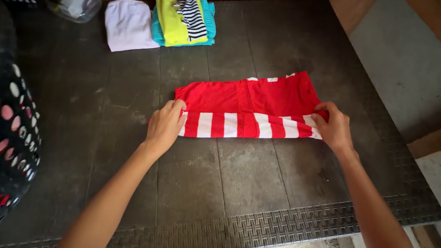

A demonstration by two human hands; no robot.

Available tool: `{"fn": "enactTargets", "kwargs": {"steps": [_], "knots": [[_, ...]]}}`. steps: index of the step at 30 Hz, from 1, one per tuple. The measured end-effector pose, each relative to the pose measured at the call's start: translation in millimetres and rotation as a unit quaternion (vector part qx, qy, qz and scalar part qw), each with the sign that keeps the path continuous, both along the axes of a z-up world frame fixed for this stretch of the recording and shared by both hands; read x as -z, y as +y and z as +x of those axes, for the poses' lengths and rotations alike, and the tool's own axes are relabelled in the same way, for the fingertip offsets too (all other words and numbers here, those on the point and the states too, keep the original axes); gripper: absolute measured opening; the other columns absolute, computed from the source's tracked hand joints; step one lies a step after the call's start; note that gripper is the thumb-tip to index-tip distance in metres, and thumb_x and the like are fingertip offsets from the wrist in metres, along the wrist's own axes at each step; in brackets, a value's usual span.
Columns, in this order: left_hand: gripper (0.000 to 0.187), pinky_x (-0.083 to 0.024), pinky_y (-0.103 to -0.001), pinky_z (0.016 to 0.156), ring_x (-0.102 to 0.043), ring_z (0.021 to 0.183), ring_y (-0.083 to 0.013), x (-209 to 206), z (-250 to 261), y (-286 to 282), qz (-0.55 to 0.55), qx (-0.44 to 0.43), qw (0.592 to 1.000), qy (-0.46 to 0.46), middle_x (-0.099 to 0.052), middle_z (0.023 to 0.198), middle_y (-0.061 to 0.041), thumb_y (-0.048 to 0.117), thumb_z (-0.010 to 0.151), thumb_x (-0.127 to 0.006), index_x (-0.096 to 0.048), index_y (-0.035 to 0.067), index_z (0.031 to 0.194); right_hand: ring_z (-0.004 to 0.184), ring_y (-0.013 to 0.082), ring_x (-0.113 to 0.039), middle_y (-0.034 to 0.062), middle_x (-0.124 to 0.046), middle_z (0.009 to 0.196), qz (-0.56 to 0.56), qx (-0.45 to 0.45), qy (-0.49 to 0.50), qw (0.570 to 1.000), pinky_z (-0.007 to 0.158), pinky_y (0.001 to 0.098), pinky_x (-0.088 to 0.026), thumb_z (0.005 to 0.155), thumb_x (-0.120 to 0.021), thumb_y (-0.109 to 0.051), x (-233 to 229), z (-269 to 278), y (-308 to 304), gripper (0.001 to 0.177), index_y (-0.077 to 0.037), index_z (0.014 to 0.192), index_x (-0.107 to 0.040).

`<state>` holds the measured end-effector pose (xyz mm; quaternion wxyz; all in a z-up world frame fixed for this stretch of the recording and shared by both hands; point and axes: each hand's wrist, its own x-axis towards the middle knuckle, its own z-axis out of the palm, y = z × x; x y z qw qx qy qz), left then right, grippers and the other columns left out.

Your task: The person folds several pieces of clothing on a dark wooden table. They pick up a pink cloth, a yellow and striped cloth, a teal dress, a red and white striped cloth, and a black and white patterned cloth, folding each one neatly and stacking them on the table.

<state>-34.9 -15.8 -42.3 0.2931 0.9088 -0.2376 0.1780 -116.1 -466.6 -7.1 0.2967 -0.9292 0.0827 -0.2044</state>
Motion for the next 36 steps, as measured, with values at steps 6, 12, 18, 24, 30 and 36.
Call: {"fn": "enactTargets", "kwargs": {"steps": [6,12,18,24,30,36], "knots": [[0.017,-0.052,-0.048,0.076,-0.067,0.086,-0.0365,-7,-5,-2,0.035,-0.02,0.999,0.03,-0.067,0.1,-0.012,0.016,0.091,-0.071,-0.061,0.01,0.102,0.096,0.0322,-0.074,0.0199,-0.074,0.104,-0.007,-0.024,-0.01,1.0,0.083,0.0406,-0.056,0.09,-0.076,-0.013,-13,7,9,0.027,-0.003,0.114,-0.069],[0.035,-0.043,-0.055,0.086,-0.058,0.109,-0.0323,-26,3,-6,0.036,-0.064,0.994,0.087,-0.063,0.108,-0.01,0.042,0.087,-0.077,-0.066,0.015,0.106,0.099,0.0345,-0.07,0.0163,-0.071,0.111,-0.095,0.027,0.049,0.994,0.083,0.0447,-0.054,0.088,-0.08,-0.032,-42,19,23,0.035,-0.007,0.112,-0.072],[0.031,-0.044,-0.06,0.092,-0.058,0.118,-0.033,-7,73,-16,0.024,-0.087,0.995,0.046,-0.064,0.126,-0.007,0.03,0.094,-0.068,-0.066,0.016,0.122,0.113,0.0352,-0.065,0.0116,-0.068,0.13,-0.134,-0.058,-0.041,0.988,0.094,0.0445,-0.053,0.099,-0.064,-0.011,-32,85,8,0.02,-0.009,0.117,-0.073],[0.046,-0.038,-0.068,0.097,-0.056,0.122,-0.0317,6,113,-25,0.128,-0.081,0.972,0.178,-0.064,0.124,-0.008,0.029,0.082,-0.079,-0.065,0.016,0.123,0.118,0.0369,-0.061,0.0133,-0.067,0.13,-0.228,-0.119,0.048,0.965,0.098,0.0462,-0.05,0.082,-0.07,-0.003,-9,141,-6,0.044,-0.011,0.125,-0.071],[0.021,-0.055,-0.05,0.08,-0.067,0.092,-0.0321,-33,100,-9,-0.072,0.078,0.987,0.122,-0.065,0.098,-0.011,0.013,0.078,-0.078,-0.069,0.009,0.097,0.106,0.0344,-0.065,0.0147,-0.067,0.113,-0.164,-0.08,0.084,0.98,0.092,0.0431,-0.054,0.08,-0.073,-0.002,-27,122,-18,0.032,-0.009,0.112,-0.071],[0.016,-0.046,-0.044,0.087,-0.064,0.098,-0.025,-61,33,16,0.032,0.19,0.98,-0.055,-0.065,0.095,-0.003,0.001,0.077,-0.075,-0.072,0.011,0.088,0.098,0.0301,-0.061,0.007,-0.063,0.095,-0.251,-0.189,-0.067,0.947,0.088,0.0418,-0.051,0.071,-0.074,0.003,-45,35,-29,0.026,-0.009,0.093,-0.066]]}}
